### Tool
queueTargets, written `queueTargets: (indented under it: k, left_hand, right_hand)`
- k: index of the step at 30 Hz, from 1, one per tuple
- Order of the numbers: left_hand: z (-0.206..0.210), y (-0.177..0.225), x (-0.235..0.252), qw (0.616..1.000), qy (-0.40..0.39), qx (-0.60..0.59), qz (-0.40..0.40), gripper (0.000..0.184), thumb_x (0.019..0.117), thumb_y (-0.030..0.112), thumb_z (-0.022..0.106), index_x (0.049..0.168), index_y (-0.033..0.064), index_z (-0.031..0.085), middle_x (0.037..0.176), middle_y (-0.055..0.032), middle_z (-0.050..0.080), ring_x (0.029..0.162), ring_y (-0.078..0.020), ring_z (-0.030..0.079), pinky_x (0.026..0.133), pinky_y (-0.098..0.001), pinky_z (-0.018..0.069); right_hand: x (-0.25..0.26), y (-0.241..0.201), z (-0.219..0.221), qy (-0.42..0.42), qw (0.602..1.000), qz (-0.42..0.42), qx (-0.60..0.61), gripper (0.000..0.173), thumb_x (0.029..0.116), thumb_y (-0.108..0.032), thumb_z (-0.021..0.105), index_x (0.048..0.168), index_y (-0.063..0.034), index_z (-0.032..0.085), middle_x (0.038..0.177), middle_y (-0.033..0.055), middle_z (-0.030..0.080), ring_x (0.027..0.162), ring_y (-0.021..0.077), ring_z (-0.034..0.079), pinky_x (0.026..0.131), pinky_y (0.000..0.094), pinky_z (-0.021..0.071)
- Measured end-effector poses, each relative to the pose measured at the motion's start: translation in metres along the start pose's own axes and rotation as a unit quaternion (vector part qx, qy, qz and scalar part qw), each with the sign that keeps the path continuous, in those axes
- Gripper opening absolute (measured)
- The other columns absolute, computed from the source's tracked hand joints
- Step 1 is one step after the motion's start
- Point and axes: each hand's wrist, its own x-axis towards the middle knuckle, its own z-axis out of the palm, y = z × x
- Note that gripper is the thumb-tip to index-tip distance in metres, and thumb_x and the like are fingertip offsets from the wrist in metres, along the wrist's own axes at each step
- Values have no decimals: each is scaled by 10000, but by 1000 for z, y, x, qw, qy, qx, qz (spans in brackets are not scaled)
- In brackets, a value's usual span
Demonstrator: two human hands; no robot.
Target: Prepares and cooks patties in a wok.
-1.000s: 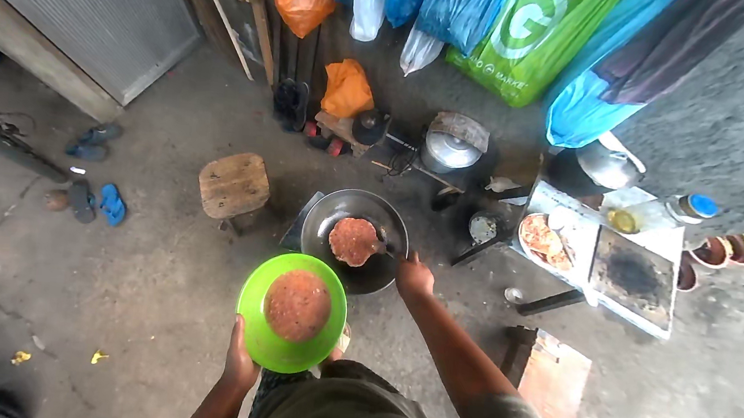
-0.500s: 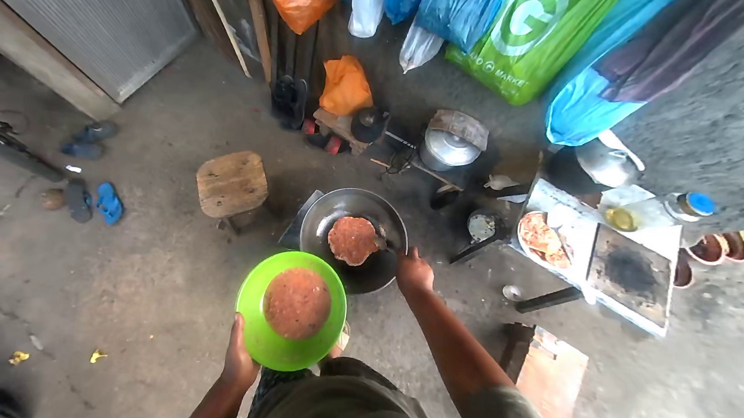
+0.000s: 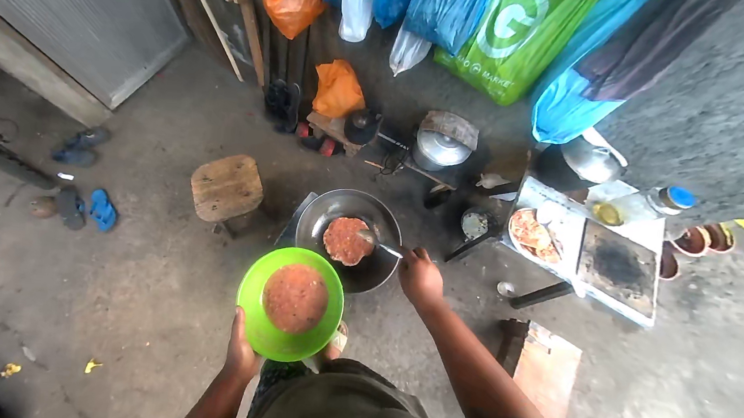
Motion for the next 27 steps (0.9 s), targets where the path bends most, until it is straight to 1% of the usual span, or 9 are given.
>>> queueTargets:
  k: [5,7,9,12,14,17,19,24,27]
  left_hand:
    - [10,2,4,1000,-18,-16,6,563,1088,407,106,1407,53,407,1153,-53,715,1049,-136,708,889,-346,608]
    - [12,2,5,999,-27,-15,6,569,1083,415,115,1422,49,388,1173,-52,708,1067,-130,700,908,-341,600]
    - [15,3,6,999,-30,-10,3,573,1085,412,110,1433,43,376,1195,-59,700,1084,-131,694,922,-341,594]
    - [19,4,4,1000,-15,10,-9,590,1088,404,80,1453,35,361,1213,-72,686,1093,-131,686,924,-336,590]
    - [21,5,3,1000,-3,19,-17,591,1093,396,67,1456,33,359,1210,-77,679,1088,-130,682,919,-334,588]
    - [20,2,3,1000,3,21,-22,601,1095,407,64,1455,30,363,1211,-90,673,1082,-138,683,917,-340,587]
    - [19,2,2,999,6,20,-25,601,1094,407,64,1456,31,362,1213,-91,671,1083,-139,683,916,-339,586]
    - [17,0,2,999,-2,22,-24,603,1094,411,66,1464,36,360,1228,-96,669,1092,-144,682,920,-345,587]
    - [16,-3,3,999,-13,25,-19,605,1088,413,73,1464,28,349,1233,-90,668,1098,-136,679,931,-340,584]
  right_hand:
    - [-35,-11,-14,67,976,-182,96,306,1001,-92,544,1230,-91,746,1141,222,697,997,372,700,861,541,566]
    - [-47,-20,-10,97,957,-262,75,286,975,-61,569,1171,-91,774,1104,208,728,982,384,719,833,554,586]
    - [-54,-27,5,175,929,-326,24,279,912,6,617,1098,-96,798,1009,208,736,885,409,735,713,544,610]
    - [-60,-34,28,237,904,-354,-40,268,872,31,673,1064,-105,803,924,208,712,795,408,730,587,507,597]
    - [-67,-38,31,185,929,-318,-42,260,900,15,648,1087,-93,793,966,225,713,821,418,731,615,521,601]
    - [-69,-48,9,-42,981,-188,-14,339,1023,-103,512,1298,-122,711,1272,231,668,1073,414,696,872,556,568]
    - [-63,-45,-1,-122,982,-143,23,352,1045,-141,494,1348,-146,675,1338,196,641,1143,364,673,947,534,542]
    - [-59,-30,-3,-153,971,-140,122,321,1038,-142,521,1309,-118,690,1290,171,665,1138,300,661,987,485,521]
    - [-61,-28,-1,-141,973,-137,118,322,1037,-149,524,1312,-128,691,1292,173,663,1119,305,670,969,495,529]
